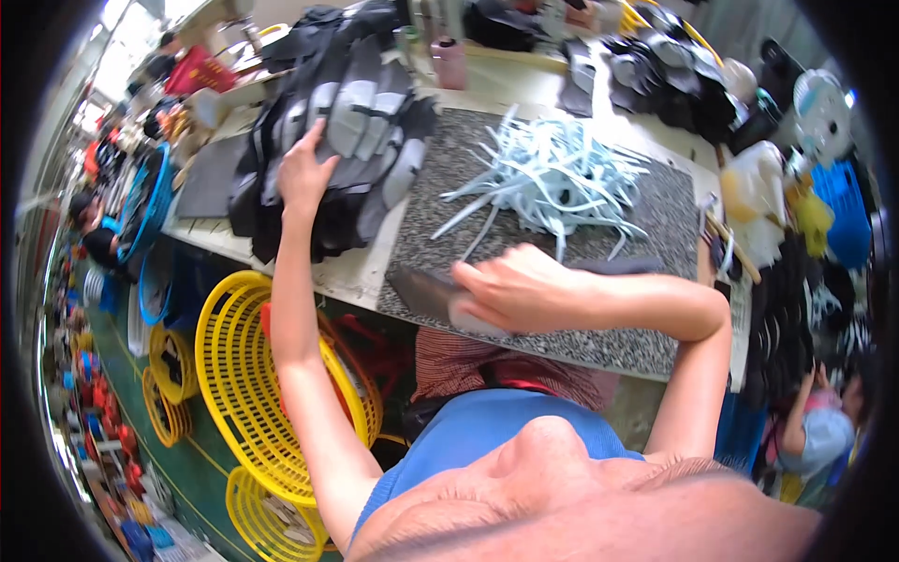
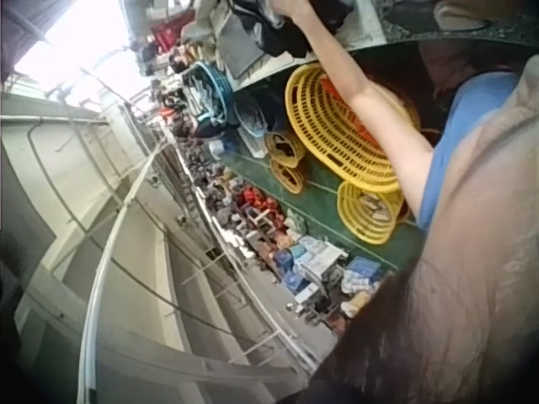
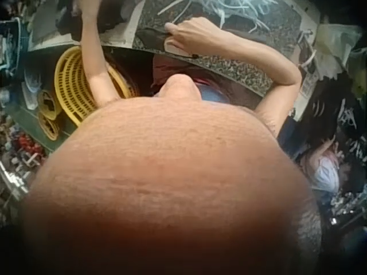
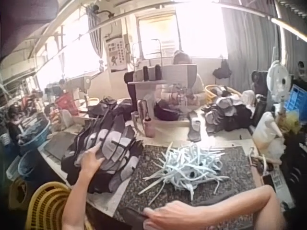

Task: Applying reinforcement or adhesive strips to shoe upper components at a workbench.

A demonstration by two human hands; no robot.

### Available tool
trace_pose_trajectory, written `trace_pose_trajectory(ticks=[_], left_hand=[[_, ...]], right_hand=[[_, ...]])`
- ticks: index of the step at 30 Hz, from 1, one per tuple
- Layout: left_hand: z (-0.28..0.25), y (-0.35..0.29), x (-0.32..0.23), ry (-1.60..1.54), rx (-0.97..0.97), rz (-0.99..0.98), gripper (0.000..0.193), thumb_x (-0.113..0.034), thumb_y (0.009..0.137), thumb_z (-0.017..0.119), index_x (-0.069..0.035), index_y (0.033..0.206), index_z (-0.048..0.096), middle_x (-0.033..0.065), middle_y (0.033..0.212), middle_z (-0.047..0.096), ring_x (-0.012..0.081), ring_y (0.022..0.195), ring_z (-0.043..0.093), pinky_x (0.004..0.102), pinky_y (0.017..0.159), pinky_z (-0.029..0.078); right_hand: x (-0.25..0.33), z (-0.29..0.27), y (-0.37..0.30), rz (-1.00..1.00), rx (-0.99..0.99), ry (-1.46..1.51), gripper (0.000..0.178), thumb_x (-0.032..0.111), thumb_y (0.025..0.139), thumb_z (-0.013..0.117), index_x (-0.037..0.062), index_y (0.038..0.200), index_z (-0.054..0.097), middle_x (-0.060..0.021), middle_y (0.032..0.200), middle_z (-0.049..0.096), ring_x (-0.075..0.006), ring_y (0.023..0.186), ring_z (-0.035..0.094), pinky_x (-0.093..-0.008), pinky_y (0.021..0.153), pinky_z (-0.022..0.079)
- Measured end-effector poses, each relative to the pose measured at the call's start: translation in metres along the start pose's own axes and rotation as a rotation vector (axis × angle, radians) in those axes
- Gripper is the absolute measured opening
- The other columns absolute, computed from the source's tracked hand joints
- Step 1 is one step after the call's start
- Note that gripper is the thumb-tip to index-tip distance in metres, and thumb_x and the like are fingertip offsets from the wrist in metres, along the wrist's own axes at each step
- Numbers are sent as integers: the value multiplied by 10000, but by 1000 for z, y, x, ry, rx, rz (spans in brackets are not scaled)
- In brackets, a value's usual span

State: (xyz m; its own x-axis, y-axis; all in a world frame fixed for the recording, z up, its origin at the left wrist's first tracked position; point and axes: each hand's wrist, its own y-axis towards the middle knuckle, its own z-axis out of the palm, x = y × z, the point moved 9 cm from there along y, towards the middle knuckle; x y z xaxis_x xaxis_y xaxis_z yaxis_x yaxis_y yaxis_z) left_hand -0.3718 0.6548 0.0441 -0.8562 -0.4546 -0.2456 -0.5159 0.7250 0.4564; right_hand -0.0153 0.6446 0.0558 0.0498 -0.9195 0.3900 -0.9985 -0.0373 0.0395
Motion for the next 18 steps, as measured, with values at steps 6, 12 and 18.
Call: trace_pose_trajectory(ticks=[6,12,18], left_hand=[[-10,-66,-156,-380,-100,287,420,-75,894,766,-85,1311,714,135,1253,726,347,1141,681,442,1022,524],[42,-209,-298,-853,496,777,307,-101,856,812,-78,1160,778,115,1102,764,306,1026,733,413,913,598],[49,-249,-338,-993,537,791,316,-64,865,801,-67,1178,758,105,1100,748,300,974,724,412,854,594]], right_hand=[[-93,73,-124,334,2,376,396,433,1026,653,47,1100,699,-173,903,712,-392,934,703,-516,821,543],[-176,-9,-132,488,-689,226,134,195,974,717,64,974,740,-135,924,705,-337,840,698,-447,765,560],[-200,-18,-53,471,-727,-280,299,331,963,737,49,1059,758,-127,1091,673,-329,1168,569,-418,999,483]])
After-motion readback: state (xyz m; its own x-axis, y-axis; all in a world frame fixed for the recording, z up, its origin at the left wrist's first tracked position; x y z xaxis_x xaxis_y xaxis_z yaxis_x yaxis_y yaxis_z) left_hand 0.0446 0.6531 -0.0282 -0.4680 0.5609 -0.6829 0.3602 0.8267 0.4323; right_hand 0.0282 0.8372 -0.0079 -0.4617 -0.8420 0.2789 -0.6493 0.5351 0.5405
